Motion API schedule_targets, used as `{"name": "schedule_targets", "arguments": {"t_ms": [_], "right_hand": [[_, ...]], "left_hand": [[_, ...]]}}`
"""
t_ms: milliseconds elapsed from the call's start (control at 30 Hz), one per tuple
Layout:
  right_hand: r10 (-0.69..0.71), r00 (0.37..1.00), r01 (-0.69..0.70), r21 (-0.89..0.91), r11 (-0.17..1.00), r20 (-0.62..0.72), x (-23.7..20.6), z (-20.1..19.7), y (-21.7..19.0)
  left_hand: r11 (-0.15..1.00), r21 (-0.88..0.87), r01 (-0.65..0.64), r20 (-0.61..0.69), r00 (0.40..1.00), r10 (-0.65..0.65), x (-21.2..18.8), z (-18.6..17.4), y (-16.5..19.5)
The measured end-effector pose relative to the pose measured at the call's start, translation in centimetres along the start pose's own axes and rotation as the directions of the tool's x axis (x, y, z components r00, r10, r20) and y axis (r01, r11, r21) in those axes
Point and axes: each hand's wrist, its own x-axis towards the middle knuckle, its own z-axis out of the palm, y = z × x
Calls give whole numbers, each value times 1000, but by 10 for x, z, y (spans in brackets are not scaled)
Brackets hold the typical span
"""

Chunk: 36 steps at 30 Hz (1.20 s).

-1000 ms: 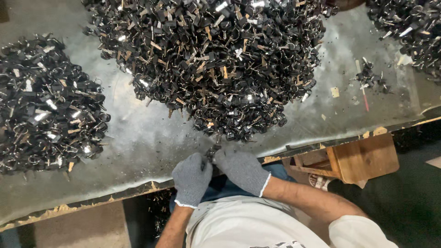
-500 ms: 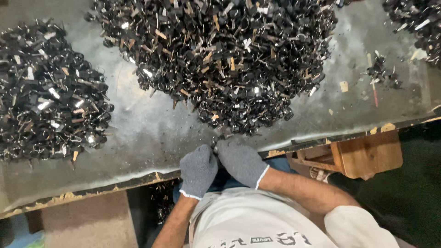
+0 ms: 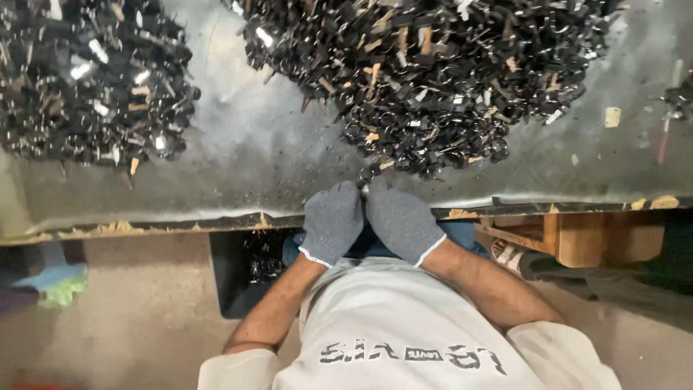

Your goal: The person works at a table covered with large piles of small black metal lock components. They gather and spread the piles with a gloved hand, pick up individual pieces, manipulate them with both hands, and drop pieces into a bin opening below the table edge.

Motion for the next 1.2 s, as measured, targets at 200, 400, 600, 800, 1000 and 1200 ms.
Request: {"name": "schedule_targets", "arguments": {"t_ms": [200, 400, 600, 800, 1000, 1200], "right_hand": [[-60, 982, 16, 237, 971, 180, 24, -20, 21], [-83, 987, 79, -34, 996, -135, 10, 4, 3], [-93, 995, 95, 66, 993, -37, 7, -5, 7], [-225, 946, 257, 118, 959, -232, -3, 2, 10], [63, 996, -71, 141, 987, 59, 7, 4, 14], [-256, 927, 290, 90, 953, -273, -4, 5, -7]], "left_hand": [[996, -94, -1, -25, 1000, -1, -5, -5, -20], [996, -77, 43, -7, 999, -43, 0, -7, -21], [997, -68, 35, -10, 999, -36, -5, -10, -17], [998, -18, 57, -200, 978, -59, -7, -36, -16], [991, -122, 61, -146, 986, -78, -9, -38, -4], [999, 34, 13, -107, 994, -9, 29, -12, -14]]}}
